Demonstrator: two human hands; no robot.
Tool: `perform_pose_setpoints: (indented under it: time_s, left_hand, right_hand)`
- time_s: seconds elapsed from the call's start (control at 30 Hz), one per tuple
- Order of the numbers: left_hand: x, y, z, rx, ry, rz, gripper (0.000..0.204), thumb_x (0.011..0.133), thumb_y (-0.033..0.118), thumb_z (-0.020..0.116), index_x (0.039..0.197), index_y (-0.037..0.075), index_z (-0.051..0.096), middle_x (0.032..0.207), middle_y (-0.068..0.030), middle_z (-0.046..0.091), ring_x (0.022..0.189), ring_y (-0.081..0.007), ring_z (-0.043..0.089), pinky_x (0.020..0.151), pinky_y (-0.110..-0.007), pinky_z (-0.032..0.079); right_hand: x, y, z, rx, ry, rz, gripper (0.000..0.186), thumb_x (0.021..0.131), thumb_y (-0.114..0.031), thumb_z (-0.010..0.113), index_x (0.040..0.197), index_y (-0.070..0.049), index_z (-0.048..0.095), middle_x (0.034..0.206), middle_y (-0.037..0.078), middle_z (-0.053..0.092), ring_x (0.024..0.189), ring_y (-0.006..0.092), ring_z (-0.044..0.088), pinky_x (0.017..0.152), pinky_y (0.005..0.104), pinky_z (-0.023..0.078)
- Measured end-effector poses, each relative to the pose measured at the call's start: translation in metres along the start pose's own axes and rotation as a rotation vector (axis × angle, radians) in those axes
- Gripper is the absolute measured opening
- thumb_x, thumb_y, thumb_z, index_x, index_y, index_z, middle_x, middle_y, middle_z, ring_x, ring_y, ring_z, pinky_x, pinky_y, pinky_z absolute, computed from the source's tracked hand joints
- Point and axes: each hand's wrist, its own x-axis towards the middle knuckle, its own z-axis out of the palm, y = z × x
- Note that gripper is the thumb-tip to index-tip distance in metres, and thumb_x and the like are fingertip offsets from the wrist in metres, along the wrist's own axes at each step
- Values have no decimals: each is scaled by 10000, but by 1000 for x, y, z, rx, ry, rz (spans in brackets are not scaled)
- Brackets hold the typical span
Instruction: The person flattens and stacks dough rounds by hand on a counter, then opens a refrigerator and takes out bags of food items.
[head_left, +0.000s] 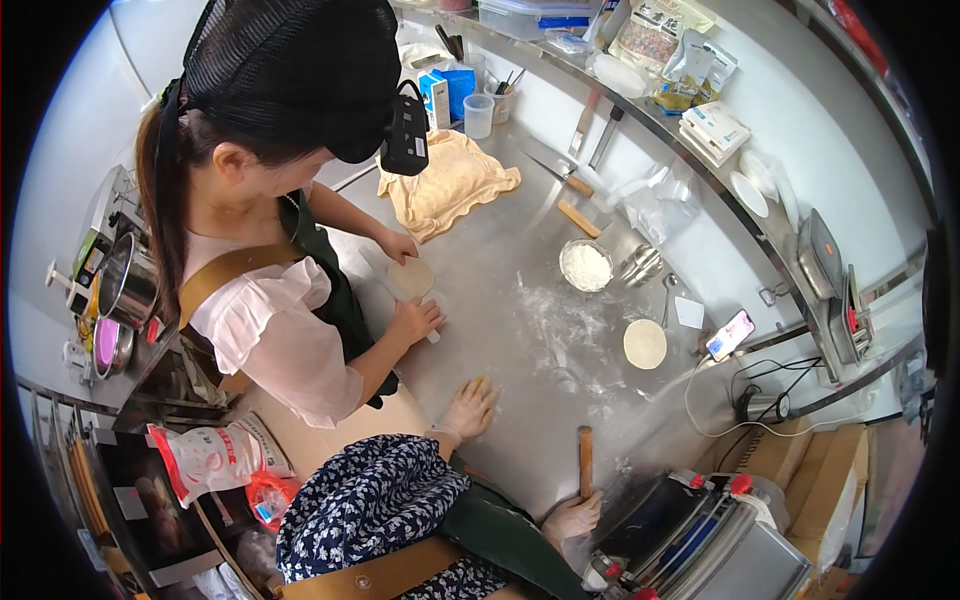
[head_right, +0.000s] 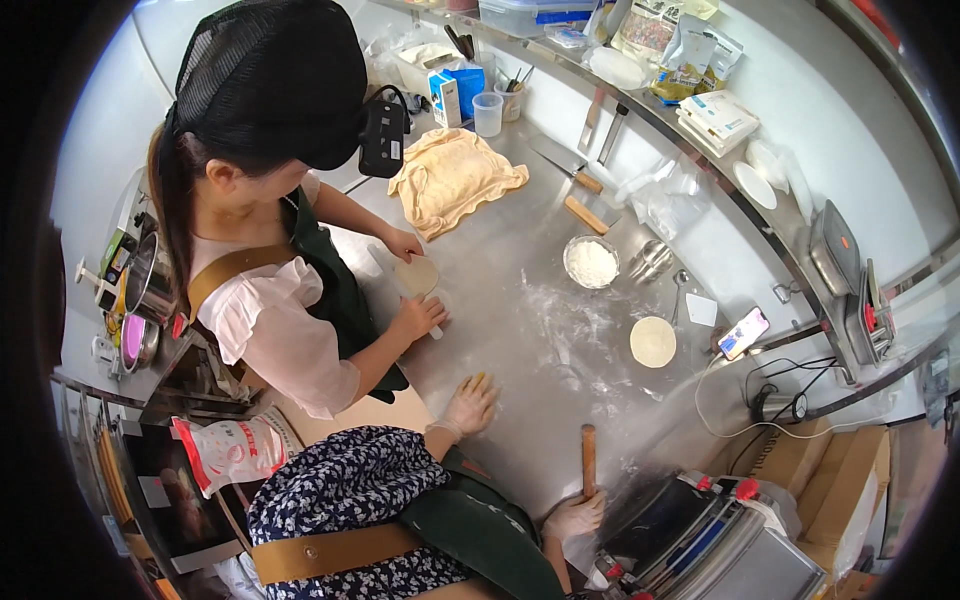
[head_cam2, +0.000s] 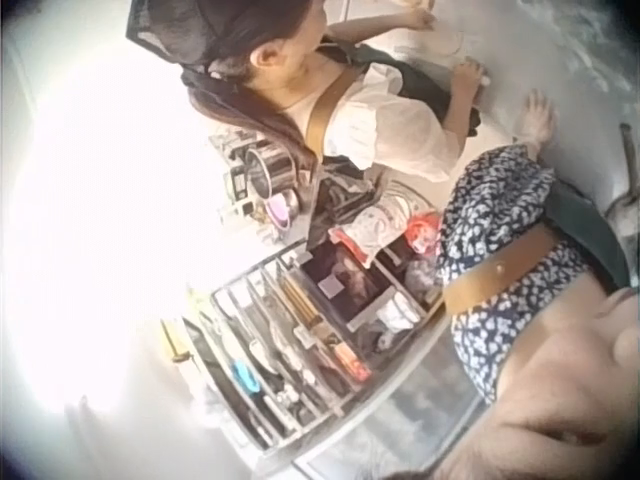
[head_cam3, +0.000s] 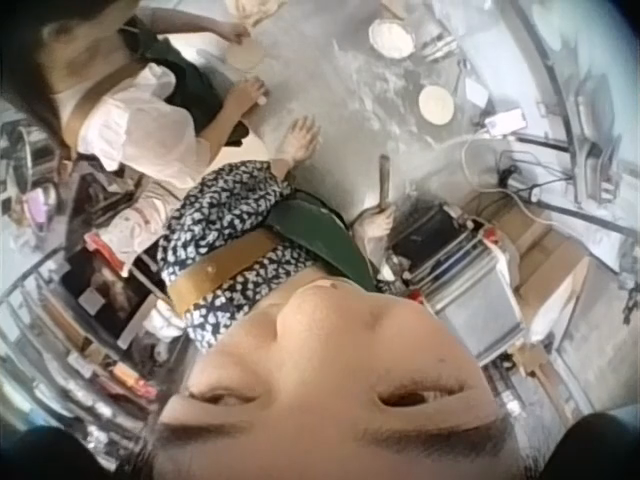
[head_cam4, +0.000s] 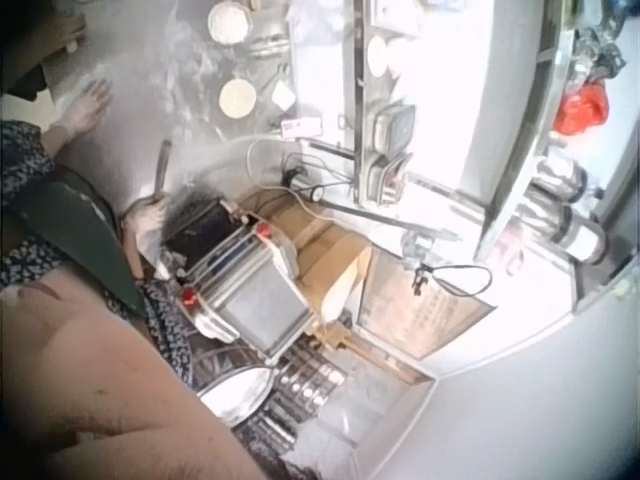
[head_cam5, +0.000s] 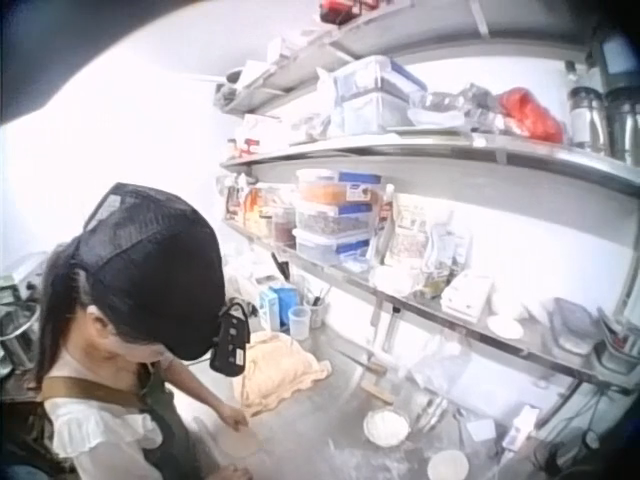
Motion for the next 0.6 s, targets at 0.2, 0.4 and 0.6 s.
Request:
perform_pose_setpoints:
  time_s: [0.2, 0.4, 0.6]
  left_hand:
    - [-1, 0, -3, 14, -31, 2, 518, 910, 288, 508, 1390, 96, 496, 1456, -221, 424, 1371, -391, 368, 1157, -507, 259]
    - [-2, 1, -1, 54, -106, -20, 524, 937, 308, 473, 1421, 106, 475, 1501, -215, 371, 1401, -371, 326, 1175, -491, 233]
    - [-2, 0, 5, 43, -101, -14, 535, 940, 310, 467, 1436, 112, 454, 1510, -219, 360, 1407, -374, 319, 1177, -494, 225]
  right_hand:
    - [-1, 4, 1, 13, -15, -1, 501, 892, -174, 597, 1364, -53, 485, 1242, 146, 577, 1069, 347, 544, 934, 452, 418]
    - [-2, 8, 3, 20, 9, -8, 497, 886, -173, 599, 1358, -53, 504, 1270, 130, 572, 1104, 346, 534, 968, 451, 406]
    - [0, 11, 5, 28, 12, -23, 501, 878, -177, 610, 1355, -61, 507, 1278, 121, 574, 1111, 341, 535, 966, 447, 404]
